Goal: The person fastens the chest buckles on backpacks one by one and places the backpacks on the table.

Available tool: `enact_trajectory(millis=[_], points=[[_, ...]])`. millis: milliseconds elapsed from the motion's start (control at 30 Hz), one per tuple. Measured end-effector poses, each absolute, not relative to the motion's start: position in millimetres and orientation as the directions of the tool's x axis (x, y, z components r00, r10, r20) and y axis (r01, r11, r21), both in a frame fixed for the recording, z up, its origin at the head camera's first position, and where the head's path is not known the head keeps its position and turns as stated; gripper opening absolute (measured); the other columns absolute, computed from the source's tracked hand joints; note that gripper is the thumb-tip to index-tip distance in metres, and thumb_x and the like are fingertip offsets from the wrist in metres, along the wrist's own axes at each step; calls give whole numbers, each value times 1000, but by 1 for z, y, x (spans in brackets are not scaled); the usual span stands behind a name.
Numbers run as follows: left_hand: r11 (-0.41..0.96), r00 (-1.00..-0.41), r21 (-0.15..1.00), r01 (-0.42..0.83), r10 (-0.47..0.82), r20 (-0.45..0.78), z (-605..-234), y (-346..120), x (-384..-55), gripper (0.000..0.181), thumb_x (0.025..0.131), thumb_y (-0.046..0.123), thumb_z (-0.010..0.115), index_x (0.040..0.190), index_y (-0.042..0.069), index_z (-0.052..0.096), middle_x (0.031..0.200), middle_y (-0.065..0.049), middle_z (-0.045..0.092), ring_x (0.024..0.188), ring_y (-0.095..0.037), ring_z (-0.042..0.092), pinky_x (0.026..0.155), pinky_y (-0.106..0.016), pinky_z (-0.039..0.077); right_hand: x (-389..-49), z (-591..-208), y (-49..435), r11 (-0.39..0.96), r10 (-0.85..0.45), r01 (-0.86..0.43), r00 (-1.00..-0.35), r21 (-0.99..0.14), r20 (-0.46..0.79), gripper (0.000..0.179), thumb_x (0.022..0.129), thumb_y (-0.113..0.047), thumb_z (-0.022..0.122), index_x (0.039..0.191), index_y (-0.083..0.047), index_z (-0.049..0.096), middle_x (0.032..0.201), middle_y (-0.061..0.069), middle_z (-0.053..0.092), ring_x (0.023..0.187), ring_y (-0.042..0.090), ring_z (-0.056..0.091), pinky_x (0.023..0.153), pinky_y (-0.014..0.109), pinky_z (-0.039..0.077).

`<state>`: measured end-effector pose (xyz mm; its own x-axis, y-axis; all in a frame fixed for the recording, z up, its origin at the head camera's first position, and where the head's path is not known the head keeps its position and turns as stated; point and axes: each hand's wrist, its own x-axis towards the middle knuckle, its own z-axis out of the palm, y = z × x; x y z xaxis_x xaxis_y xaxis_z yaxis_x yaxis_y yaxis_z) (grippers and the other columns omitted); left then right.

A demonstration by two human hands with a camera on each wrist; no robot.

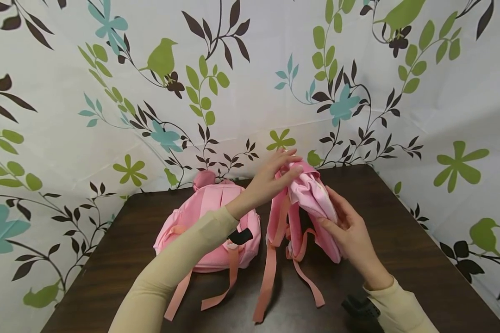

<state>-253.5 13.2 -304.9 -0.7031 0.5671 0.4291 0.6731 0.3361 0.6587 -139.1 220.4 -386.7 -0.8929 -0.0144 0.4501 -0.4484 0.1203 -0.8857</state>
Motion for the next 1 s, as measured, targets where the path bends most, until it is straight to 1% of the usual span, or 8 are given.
enact_trajectory(millis=[300, 467, 500, 533, 600, 700, 833, 1000], points=[[345, -682, 630, 696, 592, 430, -303, 23, -253, 45, 102, 40, 55, 136, 12, 61, 160, -2, 36, 153, -18, 5, 121, -49, 12, -146, -360, 220, 411, -37, -353, -928, -841, 371, 95, 89, -17, 79, 160, -36, 21, 160, 3, 32, 133, 22, 40, 90, 11, 42], [339, -690, 643, 687, 582, 430, -304, 26, -253, 44, 101, 39, 57, 135, 12, 62, 160, -4, 37, 153, -23, 6, 120, -53, 14, -153, -352, 216, 463, -16, -354, -920, -813, 392, 104, 85, -18, 83, 162, -31, 15, 160, 12, 32, 136, 37, 39, 104, 54, 44], [341, -693, 645, 684, 579, 430, -304, 27, -252, 44, 101, 40, 57, 135, 12, 62, 160, -3, 38, 153, -23, 7, 120, -53, 14, -154, -352, 215, 475, -14, -360, -916, -803, 402, 105, 84, -17, 83, 163, -30, 15, 160, 13, 33, 136, 38, 39, 104, 54, 44], [340, -693, 645, 684, 577, 431, -304, 27, -252, 45, 101, 40, 57, 135, 12, 62, 160, -3, 38, 153, -23, 7, 120, -54, 13, -155, -352, 214, 478, -11, -371, -909, -796, 417, 104, 84, -16, 83, 163, -27, 16, 159, 14, 34, 135, 39, 41, 104, 52, 45], [337, -694, 647, 684, 575, 433, -304, 27, -252, 45, 101, 40, 56, 136, 11, 61, 160, -3, 37, 153, -22, 7, 121, -53, 13, -157, -353, 213, 490, -3, -396, -892, -776, 453, 100, 84, -12, 83, 162, -23, 22, 157, 14, 38, 133, 39, 44, 102, 31, 46], [334, -696, 656, 677, 581, 423, -305, 24, -252, 46, 102, 40, 55, 138, 12, 59, 161, 0, 35, 153, -17, 6, 121, -51, 14, -158, -356, 211, 512, 16, -434, -858, -741, 514, 91, 84, -6, 81, 159, -19, 32, 153, 15, 45, 128, 37, 49, 88, 6, 38], [331, -679, 651, 683, 616, 399, -307, 19, -255, 50, 102, 40, 56, 145, 14, 53, 163, 4, 30, 152, -10, 0, 121, -50, 14, -160, -359, 211, 525, 51, -467, -817, -711, 575, 79, 86, -3, 77, 155, -18, 42, 147, 16, 52, 121, 34, 56, 86, 4, 39], [312, -656, 643, 699, 639, 403, -314, 14, -259, 57, 102, 38, 58, 153, 18, 42, 166, 3, 24, 151, -4, -4, 122, -46, 10, -161, -360, 211, 534, 117, -455, -795, -712, 596, 66, 90, -2, 72, 150, -20, 50, 141, 12, 58, 113, 3, 57, 86, 5, 41]])
